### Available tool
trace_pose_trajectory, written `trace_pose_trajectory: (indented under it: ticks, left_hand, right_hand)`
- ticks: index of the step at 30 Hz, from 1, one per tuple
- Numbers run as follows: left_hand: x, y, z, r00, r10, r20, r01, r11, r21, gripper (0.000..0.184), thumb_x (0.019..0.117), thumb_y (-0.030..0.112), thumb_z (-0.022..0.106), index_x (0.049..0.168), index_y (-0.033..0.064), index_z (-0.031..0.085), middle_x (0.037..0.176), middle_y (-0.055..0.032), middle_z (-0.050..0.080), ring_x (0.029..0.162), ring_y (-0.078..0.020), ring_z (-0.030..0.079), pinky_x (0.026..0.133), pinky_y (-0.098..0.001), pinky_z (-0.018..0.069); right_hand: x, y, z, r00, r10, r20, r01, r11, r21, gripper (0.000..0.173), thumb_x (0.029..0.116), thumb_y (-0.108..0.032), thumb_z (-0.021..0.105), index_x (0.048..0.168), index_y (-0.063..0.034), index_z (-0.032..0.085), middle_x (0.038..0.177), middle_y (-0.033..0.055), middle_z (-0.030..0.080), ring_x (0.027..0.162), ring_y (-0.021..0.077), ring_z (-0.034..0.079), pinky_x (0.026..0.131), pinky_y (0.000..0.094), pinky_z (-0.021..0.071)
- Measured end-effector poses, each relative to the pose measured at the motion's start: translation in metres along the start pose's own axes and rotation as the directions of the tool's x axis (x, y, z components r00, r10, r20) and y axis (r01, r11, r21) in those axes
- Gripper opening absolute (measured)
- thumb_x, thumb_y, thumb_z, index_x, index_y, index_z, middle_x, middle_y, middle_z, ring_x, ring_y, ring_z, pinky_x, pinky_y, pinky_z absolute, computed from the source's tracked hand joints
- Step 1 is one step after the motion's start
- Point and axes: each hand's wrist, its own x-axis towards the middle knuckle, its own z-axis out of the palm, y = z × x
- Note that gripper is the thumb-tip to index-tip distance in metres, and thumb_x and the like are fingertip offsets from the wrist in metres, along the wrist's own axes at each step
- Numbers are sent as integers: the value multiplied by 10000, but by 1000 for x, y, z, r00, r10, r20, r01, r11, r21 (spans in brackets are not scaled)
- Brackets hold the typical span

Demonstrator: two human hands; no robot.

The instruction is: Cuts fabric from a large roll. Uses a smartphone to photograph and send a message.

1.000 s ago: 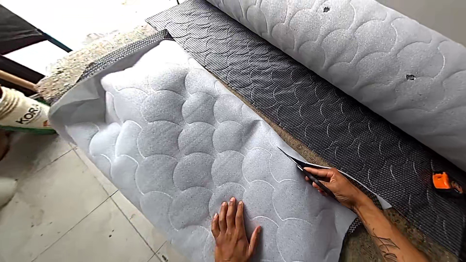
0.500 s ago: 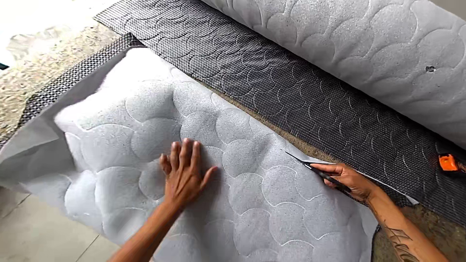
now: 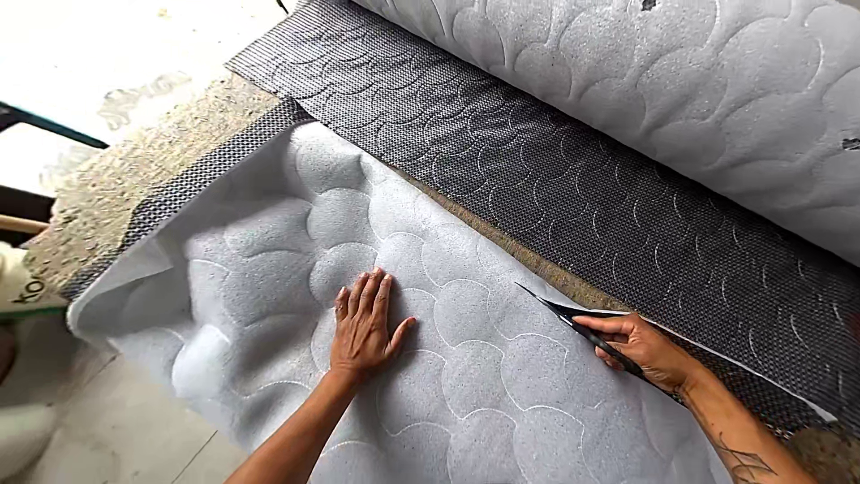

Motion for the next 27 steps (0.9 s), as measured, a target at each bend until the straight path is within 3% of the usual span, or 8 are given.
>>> trace_pose_trajectory:
  ticks: [5,8,13,18,23,25,27]
  left_hand:
    - [-2,-1,3,1000,1,16,-1,1000,17,981,900,783,226,1565,83,400,1624,-144,376,1520,-361,299,1206,-627,190]
    - [0,-2,2,1000,4,11,-4,1000,25,977,906,778,223,1551,73,423,1612,-145,398,1513,-361,317,1205,-621,200]
    - [-2,-4,3,1000,5,15,-5,1000,15,966,911,774,230,1562,82,408,1619,-141,388,1520,-351,303,1210,-616,192]
    - [0,-5,1,1000,9,15,-9,1000,13,954,920,771,230,1560,90,421,1615,-131,400,1518,-345,313,1212,-623,193]
    - [0,-7,1,1000,13,-12,-13,1000,-5,956,910,784,265,1537,89,458,1600,-146,419,1504,-365,336,1196,-648,212]
    - [1,-7,0,1000,15,-17,-15,1000,-11,964,901,803,267,1530,102,472,1590,-150,434,1497,-373,345,1186,-659,220]
    - [1,-5,-1,1000,16,-2,-16,999,-31,968,894,816,280,1528,112,480,1577,-150,453,1486,-379,365,1175,-677,235]
  right_hand:
    - [24,-10,10,999,-19,47,19,1000,6,500,946,-217,666,1437,-140,609,1135,28,715,757,38,603,691,196,508]
    - [32,-15,11,999,6,36,-7,1000,4,480,935,-126,665,1414,-142,630,1081,35,734,732,61,642,654,205,545]
    - [52,-23,22,999,-12,49,11,1000,15,489,939,-177,653,1425,-133,620,1111,30,718,761,43,613,708,197,520]
    - [68,-29,30,1000,-24,15,23,1000,15,462,931,-114,672,1391,-127,648,1113,52,730,765,79,660,689,225,563]
    - [90,-45,47,999,-36,22,36,999,17,485,940,-137,664,1422,-115,619,1205,40,713,792,54,641,712,207,538]
    - [96,-48,51,999,-28,-43,27,999,-24,457,906,-119,690,1363,-114,667,1136,48,734,742,75,658,659,231,561]
    - [88,-44,48,992,-90,-92,72,980,-185,456,896,-159,703,1351,-126,678,1155,45,734,803,104,684,709,281,588]
